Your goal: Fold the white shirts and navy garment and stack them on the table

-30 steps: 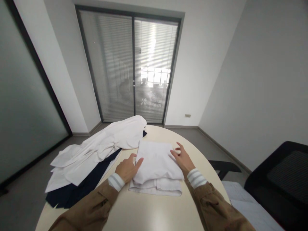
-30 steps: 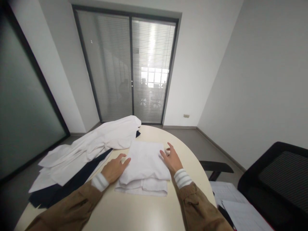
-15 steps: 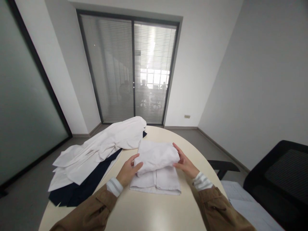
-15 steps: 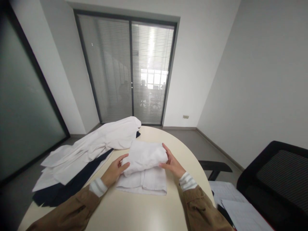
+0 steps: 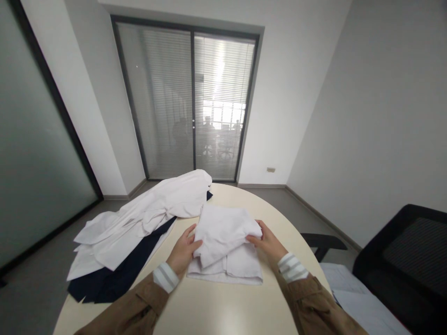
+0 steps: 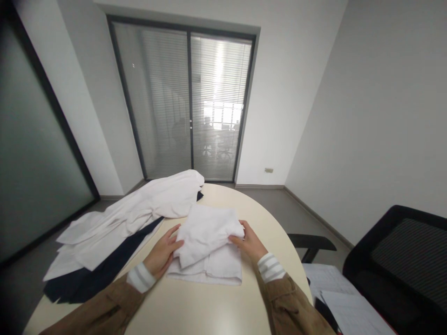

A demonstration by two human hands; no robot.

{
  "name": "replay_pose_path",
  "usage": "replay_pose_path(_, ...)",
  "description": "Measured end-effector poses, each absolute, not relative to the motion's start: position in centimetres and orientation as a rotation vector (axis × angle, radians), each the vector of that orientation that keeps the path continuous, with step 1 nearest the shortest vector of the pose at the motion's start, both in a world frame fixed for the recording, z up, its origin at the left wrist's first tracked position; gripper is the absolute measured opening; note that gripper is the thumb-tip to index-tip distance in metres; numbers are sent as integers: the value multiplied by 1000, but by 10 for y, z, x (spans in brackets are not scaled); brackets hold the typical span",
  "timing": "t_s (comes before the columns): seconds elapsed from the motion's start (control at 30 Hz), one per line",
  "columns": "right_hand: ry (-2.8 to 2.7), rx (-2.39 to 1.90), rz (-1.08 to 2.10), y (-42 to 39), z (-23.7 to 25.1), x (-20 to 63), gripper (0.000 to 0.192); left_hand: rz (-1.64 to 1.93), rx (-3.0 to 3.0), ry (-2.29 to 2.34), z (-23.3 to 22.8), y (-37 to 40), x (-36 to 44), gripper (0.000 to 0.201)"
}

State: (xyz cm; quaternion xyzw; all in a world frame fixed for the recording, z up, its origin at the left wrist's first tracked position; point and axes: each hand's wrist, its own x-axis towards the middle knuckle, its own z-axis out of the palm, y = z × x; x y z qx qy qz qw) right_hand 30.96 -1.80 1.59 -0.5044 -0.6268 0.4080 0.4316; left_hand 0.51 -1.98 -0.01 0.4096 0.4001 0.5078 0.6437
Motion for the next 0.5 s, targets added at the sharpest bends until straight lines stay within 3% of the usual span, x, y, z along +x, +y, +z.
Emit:
replay_pose_path(0.1, -1607, -1264, 1107, -24, 25, 313, 64, 1167, 937, 930, 4, -20, 3, 87)
replay_pose_path(0.3, -1780, -1383, 1383, -34, 23, 326, 57, 827, 1208, 1132, 9, -32, -7, 121)
replay_pose_path(0.4, -1839, -1350, 1418, -35, 21, 329, 48, 751, 1344, 1133, 11, -37, -10, 116)
replay_pose_path(0.5, -1731, -1293, 1406, -33, 19, 326, 51, 796, 1239, 1102, 15, -36, -7, 108)
